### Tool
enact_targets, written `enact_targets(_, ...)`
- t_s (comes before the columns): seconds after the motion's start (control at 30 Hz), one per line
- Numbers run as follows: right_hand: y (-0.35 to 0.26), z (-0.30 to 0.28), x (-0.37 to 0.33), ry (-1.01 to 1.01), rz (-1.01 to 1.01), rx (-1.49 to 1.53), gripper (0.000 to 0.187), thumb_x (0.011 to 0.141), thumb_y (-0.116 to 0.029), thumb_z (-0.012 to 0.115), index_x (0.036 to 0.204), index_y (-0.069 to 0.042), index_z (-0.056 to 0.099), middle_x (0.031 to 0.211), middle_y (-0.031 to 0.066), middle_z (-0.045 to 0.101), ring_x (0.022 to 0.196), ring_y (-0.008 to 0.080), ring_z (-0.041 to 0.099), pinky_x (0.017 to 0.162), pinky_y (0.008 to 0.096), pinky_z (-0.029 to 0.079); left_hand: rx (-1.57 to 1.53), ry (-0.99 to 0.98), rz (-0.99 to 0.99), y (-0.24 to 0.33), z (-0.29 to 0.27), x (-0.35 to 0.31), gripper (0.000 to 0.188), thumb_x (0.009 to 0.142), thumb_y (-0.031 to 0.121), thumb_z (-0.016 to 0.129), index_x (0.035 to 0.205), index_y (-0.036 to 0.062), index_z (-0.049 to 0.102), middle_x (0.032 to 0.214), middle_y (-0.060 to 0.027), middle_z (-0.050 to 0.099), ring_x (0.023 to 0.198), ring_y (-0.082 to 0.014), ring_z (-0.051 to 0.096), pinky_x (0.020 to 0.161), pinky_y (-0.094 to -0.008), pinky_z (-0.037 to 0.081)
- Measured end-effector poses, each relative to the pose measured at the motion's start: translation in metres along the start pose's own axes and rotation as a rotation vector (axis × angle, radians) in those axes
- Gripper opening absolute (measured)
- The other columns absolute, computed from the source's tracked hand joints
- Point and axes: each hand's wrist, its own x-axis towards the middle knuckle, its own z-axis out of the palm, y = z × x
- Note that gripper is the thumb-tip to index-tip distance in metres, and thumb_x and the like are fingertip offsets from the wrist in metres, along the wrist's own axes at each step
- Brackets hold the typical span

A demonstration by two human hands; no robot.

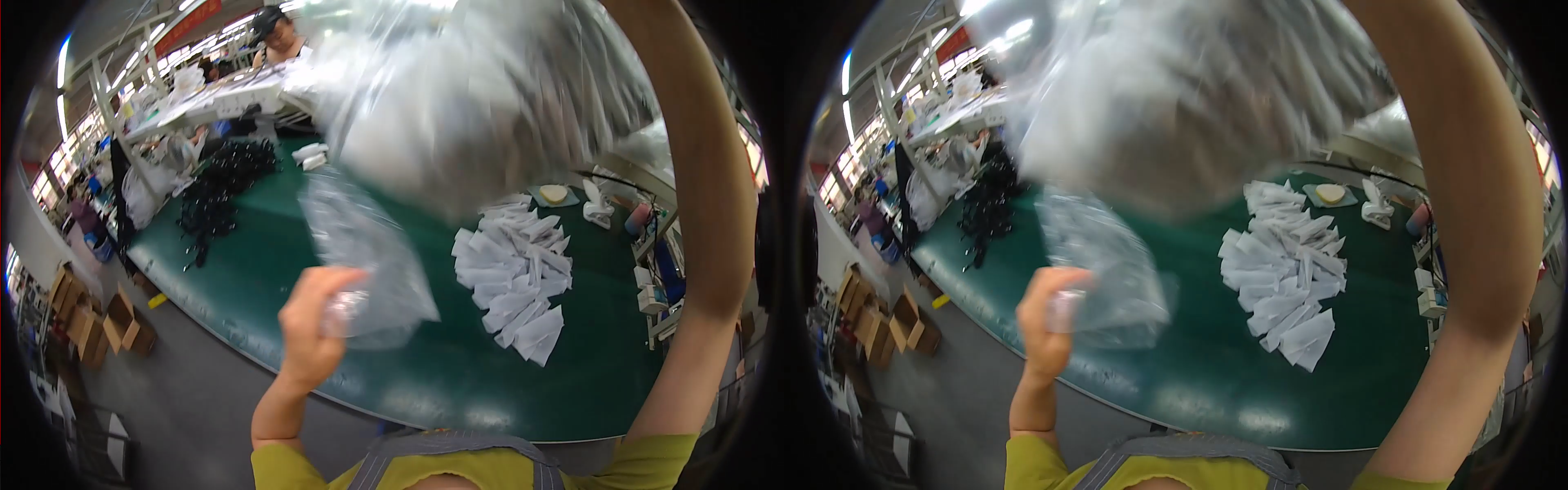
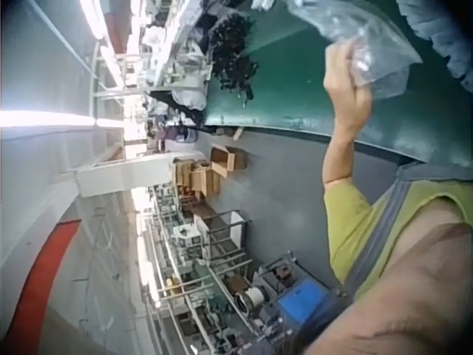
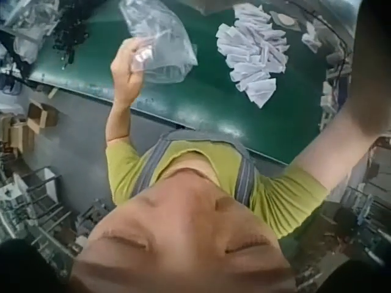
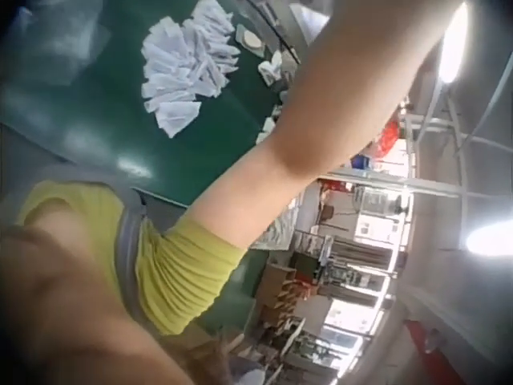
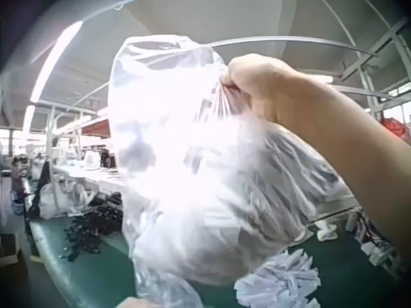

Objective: Packing bundled electrical cables into white plastic sleeves and then into a larger clear plastic bag.

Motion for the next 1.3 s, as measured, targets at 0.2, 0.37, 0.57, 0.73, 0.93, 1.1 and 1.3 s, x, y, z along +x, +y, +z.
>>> enact_targets(0.2,0.155,0.066,-0.085,-0.281,0.310,0.303,0.019,0.093,-0.010,0.049,0.092,0.005,0.061,0.081,0.0163,0.067,0.076,0.0306,0.073,0.071,0.0360,0.058,-0.104,-0.750,-0.504,-0.008,0.042,-0.150,0.017,0.095,0.012,0.052,0.106,0.0027,0.062,0.102,-0.0160,0.064,0.097,-0.0358,0.060,0.084,-0.0431,0.048)
enact_targets(0.37,0.233,0.087,-0.231,-0.357,0.201,0.201,0.017,0.101,-0.014,0.044,0.092,-0.003,0.053,0.083,0.0066,0.061,0.077,0.0185,0.067,0.073,0.0304,0.051,-0.211,-0.992,-0.652,0.013,0.040,-0.199,0.021,0.098,0.016,0.050,0.110,0.0022,0.061,0.103,-0.0172,0.064,0.097,-0.0370,0.061,0.085,-0.0418,0.048)
enact_targets(0.57,0.380,0.040,-0.364,-0.169,0.441,-0.104,0.017,0.101,-0.012,0.044,0.097,-0.001,0.056,0.083,0.0117,0.065,0.076,0.0246,0.066,0.074,0.0354,0.050,-0.453,-0.821,-0.544,0.038,0.097,-0.153,0.020,0.099,0.015,0.049,0.106,0.0009,0.062,0.096,-0.0175,0.065,0.089,-0.0345,0.065,0.078,-0.0395,0.049)
enact_targets(0.73,0.346,-0.063,-0.393,-0.321,0.487,-0.062,0.034,0.098,-0.025,0.056,0.124,-0.003,0.053,0.126,0.0150,0.057,0.116,0.0268,0.057,0.098,0.0396,0.045,-0.617,-0.298,-0.975,0.040,0.130,-0.138,0.024,0.101,0.015,0.046,0.094,-0.0011,0.062,0.094,-0.0106,0.064,0.084,-0.0205,0.060,0.078,-0.0315,0.048)
enact_targets(0.93,0.242,-0.160,-0.472,-0.043,0.323,-0.345,0.077,0.090,-0.037,0.070,0.152,-0.014,0.030,0.148,0.0156,0.034,0.124,0.0308,0.050,0.103,0.0412,0.044,-1.174,-0.108,-0.835,0.045,0.286,-0.100,0.032,0.103,0.032,0.042,0.109,0.0047,0.057,0.113,-0.0100,0.060,0.103,-0.0196,0.057,0.090,-0.0348,0.046)
enact_targets(1.1,0.250,-0.228,-0.477,0.675,0.631,-0.007,0.013,0.089,-0.005,0.062,0.102,-0.005,0.062,0.092,0.0038,0.062,0.071,0.0108,0.061,0.063,0.0275,0.051,-1.141,-0.806,-0.813,0.088,0.411,-0.104,0.044,0.102,0.039,0.044,0.125,0.0031,0.054,0.141,-0.0132,0.047,0.124,-0.0243,0.048,0.107,-0.0397,0.037)
enact_targets(1.3,0.360,-0.491,-0.476,1.154,0.436,-1.089,0.022,0.084,-0.002,0.054,0.104,0.001,0.063,0.106,0.0224,0.062,0.095,0.0372,0.062,0.086,0.0398,0.051,-0.803,-0.921,-0.845,0.078,0.403,-0.120,0.045,0.100,0.014,0.055,0.141,0.0024,0.041,0.137,-0.0136,0.050,0.131,-0.0233,0.047,0.104,-0.0369,0.042)
